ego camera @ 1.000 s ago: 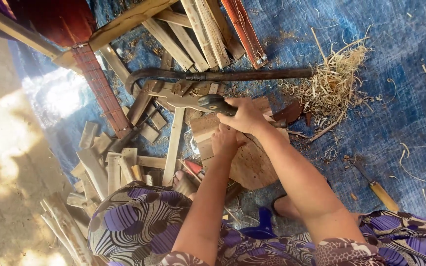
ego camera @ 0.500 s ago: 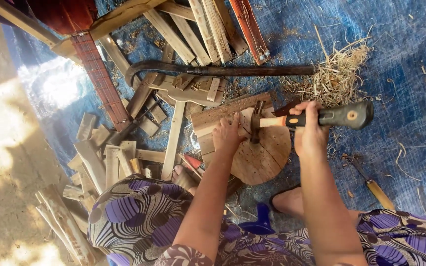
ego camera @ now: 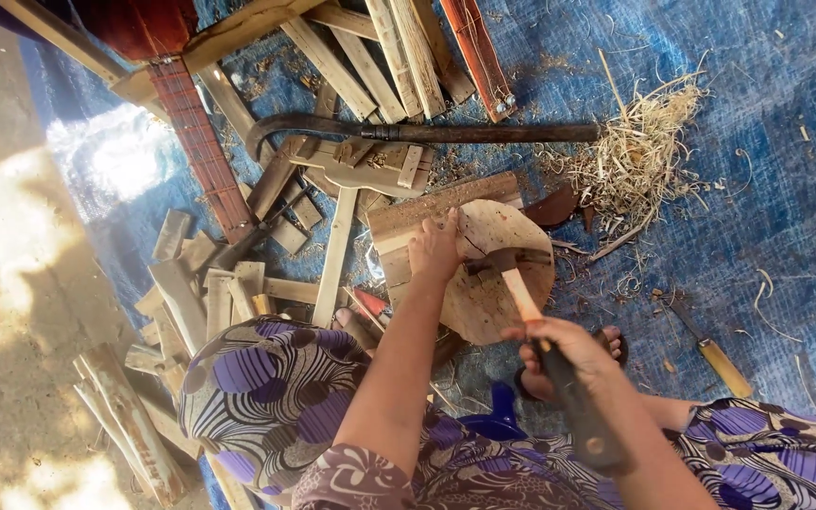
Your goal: The person sits on a blue tarp and uses a hammer and chisel to carve a round wooden piece. They repeatedly strike the chisel to remove wood shavings and shape the surface, occasionally adjusting the wood and clearing debris.
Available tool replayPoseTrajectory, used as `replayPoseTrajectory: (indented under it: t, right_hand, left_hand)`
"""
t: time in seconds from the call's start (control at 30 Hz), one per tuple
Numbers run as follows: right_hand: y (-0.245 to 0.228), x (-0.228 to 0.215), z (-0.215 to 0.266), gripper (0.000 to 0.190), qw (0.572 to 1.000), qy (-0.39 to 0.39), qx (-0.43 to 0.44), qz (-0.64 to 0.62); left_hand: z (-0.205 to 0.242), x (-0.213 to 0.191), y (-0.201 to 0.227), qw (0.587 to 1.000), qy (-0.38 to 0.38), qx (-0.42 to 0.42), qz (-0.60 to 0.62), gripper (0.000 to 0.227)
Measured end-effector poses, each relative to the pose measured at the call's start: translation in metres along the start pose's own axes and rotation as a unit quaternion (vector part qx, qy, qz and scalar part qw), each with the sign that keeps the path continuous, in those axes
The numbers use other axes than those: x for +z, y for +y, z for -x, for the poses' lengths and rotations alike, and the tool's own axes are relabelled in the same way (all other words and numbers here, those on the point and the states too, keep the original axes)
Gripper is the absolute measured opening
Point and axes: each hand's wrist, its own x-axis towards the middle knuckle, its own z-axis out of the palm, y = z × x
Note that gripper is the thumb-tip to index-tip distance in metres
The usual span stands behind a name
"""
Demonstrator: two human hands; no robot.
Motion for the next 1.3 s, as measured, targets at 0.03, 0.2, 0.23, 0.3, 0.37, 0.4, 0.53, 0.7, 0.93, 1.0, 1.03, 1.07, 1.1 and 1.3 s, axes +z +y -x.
replayPoseTrajectory:
  t: [0.03, 0.2, 0.23, 0.3, 0.37, 0.4, 0.53, 0.7, 0.93, 1.0, 1.03, 1.07, 1.1, 1.3]
  right_hand:
    - [0.017, -0.016, -0.025, 0.037, 0.999, -0.044, -0.021, 0.021]
    - [0.032, -0.029, -0.063, 0.036, 0.976, -0.068, -0.158, 0.133]
    - [0.013, -0.011, -0.045, 0.021, 0.944, -0.048, -0.213, 0.247]
    - [-0.013, 0.018, -0.020, 0.029, 0.895, -0.028, -0.266, 0.357]
    - [-0.029, 0.038, -0.008, 0.060, 0.848, -0.018, -0.304, 0.433]
    - [-0.030, 0.040, -0.018, 0.060, 0.847, -0.019, -0.306, 0.434]
    - [-0.019, 0.036, -0.060, 0.064, 0.809, 0.015, -0.269, 0.522]
    - [-0.043, 0.062, -0.017, 0.065, 0.813, 0.031, -0.228, 0.536]
    - [-0.069, 0.093, 0.023, 0.066, 0.789, 0.048, -0.304, 0.531]
    - [-0.062, 0.084, 0.001, 0.066, 0.779, 0.047, -0.308, 0.544]
    - [-0.056, 0.076, -0.019, 0.069, 0.776, 0.010, -0.285, 0.562]
    - [-0.050, 0.068, -0.038, 0.073, 0.772, -0.026, -0.261, 0.579]
    - [-0.053, 0.071, -0.028, 0.073, 0.772, -0.026, -0.262, 0.579]
    - [-0.079, 0.097, 0.025, 0.065, 0.789, 0.023, -0.242, 0.565]
  left_hand:
    - [-0.005, 0.007, -0.001, 1.000, -0.017, -0.002, 0.000, 0.095]
    - [-0.009, 0.014, -0.003, 0.999, -0.042, -0.006, 0.005, 0.102]
    - [-0.011, 0.016, -0.004, 0.999, -0.040, -0.003, 0.005, 0.103]
    - [-0.011, 0.015, -0.004, 0.999, -0.035, 0.000, 0.004, 0.104]
    - [-0.009, 0.011, -0.003, 0.999, -0.037, -0.005, 0.008, 0.104]
    - [-0.009, 0.008, -0.003, 0.999, -0.035, -0.005, 0.009, 0.104]
    - [-0.010, 0.012, -0.004, 0.999, -0.048, -0.009, 0.017, 0.103]
    - [-0.009, 0.009, -0.004, 0.999, -0.049, -0.008, 0.018, 0.105]
    - [-0.008, 0.006, -0.004, 0.999, -0.042, -0.006, 0.010, 0.104]
    - [-0.006, 0.009, -0.003, 0.999, -0.044, -0.004, 0.009, 0.104]
    - [-0.008, 0.012, -0.004, 0.999, -0.042, -0.003, 0.008, 0.104]
    - [-0.009, 0.014, -0.006, 0.999, -0.040, -0.001, 0.007, 0.105]
    - [-0.006, 0.010, -0.006, 0.999, -0.040, 0.000, 0.006, 0.105]
    - [-0.007, 0.006, -0.004, 0.999, -0.044, -0.003, 0.009, 0.103]
